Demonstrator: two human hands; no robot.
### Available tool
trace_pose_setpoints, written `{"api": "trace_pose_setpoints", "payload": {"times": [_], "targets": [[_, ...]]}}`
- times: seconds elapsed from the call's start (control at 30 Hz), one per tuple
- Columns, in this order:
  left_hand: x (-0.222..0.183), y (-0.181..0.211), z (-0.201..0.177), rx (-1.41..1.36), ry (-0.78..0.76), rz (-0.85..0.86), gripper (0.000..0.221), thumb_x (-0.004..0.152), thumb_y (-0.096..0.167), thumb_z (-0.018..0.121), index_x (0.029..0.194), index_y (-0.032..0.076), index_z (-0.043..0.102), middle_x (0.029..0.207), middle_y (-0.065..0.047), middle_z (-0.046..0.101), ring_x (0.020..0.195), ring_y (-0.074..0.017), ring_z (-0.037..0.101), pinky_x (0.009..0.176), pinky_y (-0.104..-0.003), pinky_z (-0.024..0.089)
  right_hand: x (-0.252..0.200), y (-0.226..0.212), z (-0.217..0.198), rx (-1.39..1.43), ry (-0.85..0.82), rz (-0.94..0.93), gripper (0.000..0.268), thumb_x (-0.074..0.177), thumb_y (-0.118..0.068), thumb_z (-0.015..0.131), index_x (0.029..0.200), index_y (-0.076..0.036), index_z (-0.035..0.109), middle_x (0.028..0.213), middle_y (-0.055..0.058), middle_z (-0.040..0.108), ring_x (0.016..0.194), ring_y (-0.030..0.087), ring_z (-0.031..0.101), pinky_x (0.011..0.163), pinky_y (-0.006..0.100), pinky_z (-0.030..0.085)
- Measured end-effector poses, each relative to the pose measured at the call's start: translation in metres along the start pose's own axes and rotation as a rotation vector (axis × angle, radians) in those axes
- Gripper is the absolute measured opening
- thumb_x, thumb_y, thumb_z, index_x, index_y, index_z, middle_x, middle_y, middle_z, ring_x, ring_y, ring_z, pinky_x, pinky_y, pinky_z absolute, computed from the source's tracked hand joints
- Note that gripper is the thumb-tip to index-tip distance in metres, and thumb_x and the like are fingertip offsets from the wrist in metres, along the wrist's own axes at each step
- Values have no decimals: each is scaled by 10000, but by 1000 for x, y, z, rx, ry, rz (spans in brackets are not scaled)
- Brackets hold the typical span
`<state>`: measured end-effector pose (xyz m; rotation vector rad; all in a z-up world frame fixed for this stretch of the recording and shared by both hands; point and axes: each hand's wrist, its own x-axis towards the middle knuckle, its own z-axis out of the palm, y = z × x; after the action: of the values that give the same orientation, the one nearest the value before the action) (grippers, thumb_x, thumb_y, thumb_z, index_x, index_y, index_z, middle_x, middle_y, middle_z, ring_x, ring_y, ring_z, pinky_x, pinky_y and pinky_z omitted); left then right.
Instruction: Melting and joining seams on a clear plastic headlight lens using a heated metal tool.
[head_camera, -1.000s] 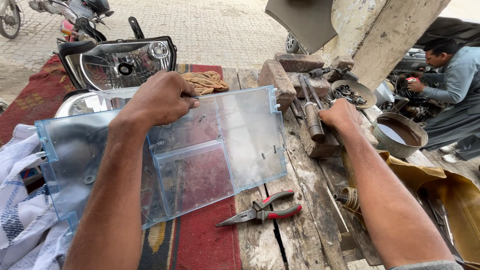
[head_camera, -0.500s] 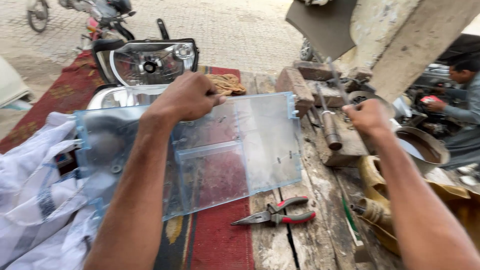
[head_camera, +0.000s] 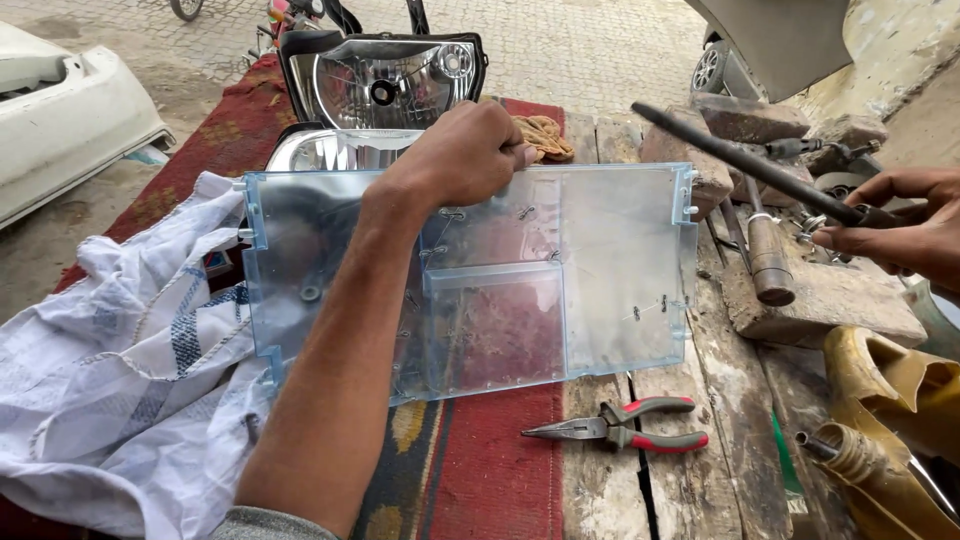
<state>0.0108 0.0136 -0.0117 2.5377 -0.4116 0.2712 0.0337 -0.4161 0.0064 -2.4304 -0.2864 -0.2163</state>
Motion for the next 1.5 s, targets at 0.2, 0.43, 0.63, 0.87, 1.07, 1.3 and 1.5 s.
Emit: {"api": "trace_pose_setpoints", "payload": {"times": [0.2, 0.43, 0.63, 0.87, 1.07, 1.3, 1.5], "targets": [[1, 4, 1, -3, -13, 24, 655, 1085, 258, 728, 600, 143, 303, 566, 6, 287, 554, -134, 259, 559, -403, 271, 15, -14, 1, -558, -237, 16, 215, 744, -199, 889, 919, -77, 863, 781, 125, 835, 717, 227, 734, 664, 334, 602], [1, 1, 2, -2, 14, 44, 679, 1026, 255, 792, 581, 128, 294, 618, 3, 229, 623, -147, 228, 580, -385, 251, 19, -14, 22, -691, -357, -28, 131, 720, -280, 865, 722, -151, 888, 590, 26, 678, 620, 158, 539, 617, 280, 377], [4, -5, 5, 8, 23, 49, 678, 1000, 237, 803, 596, 135, 268, 650, -6, 192, 654, -153, 208, 576, -401, 224, 26, -13, 36, -876, -406, -51, 232, 725, -404, 771, 688, -179, 728, 591, 54, 638, 627, 207, 559, 634, 322, 405], [2, 1, 4, -8, 36, 82, 682, 993, 215, 823, 621, 150, 255, 714, -13, 172, 688, -151, 188, 579, -379, 211, 38, -22, 46, -1076, -471, -10, 269, 851, -547, 730, 1050, -392, 825, 848, -38, 823, 786, 179, 722, 701, 342, 542], [1, 10, 3, 2, 48, 90, 580, 994, 248, 834, 633, 45, 427, 766, -23, 216, 674, -147, 243, 562, -429, 260, 40, -20, 50, -1060, -492, -34, 352, 912, -490, 698, 1237, -363, 749, 716, -52, 767, 601, 110, 571, 571, 256, 469], [-5, 20, -3, -28, 50, -15, 218, 952, 226, 827, 853, 31, 821, 584, 5, 461, 630, -93, 434, 544, -418, 359, 49, -14, 54, -1053, -488, -85, 291, 936, -452, 682, 1198, -360, 766, 634, -62, 644, 557, 95, 479, 527, 243, 420], [-5, 23, -1, -36, 49, -34, 300, 957, 243, 841, 768, 16, 789, 593, -12, 394, 604, -124, 383, 534, -410, 334, 49, -14, 54, -1088, -486, -100, 282, 926, -445, 677, 1192, -402, 763, 652, -78, 677, 593, 90, 507, 540, 241, 416]]}}
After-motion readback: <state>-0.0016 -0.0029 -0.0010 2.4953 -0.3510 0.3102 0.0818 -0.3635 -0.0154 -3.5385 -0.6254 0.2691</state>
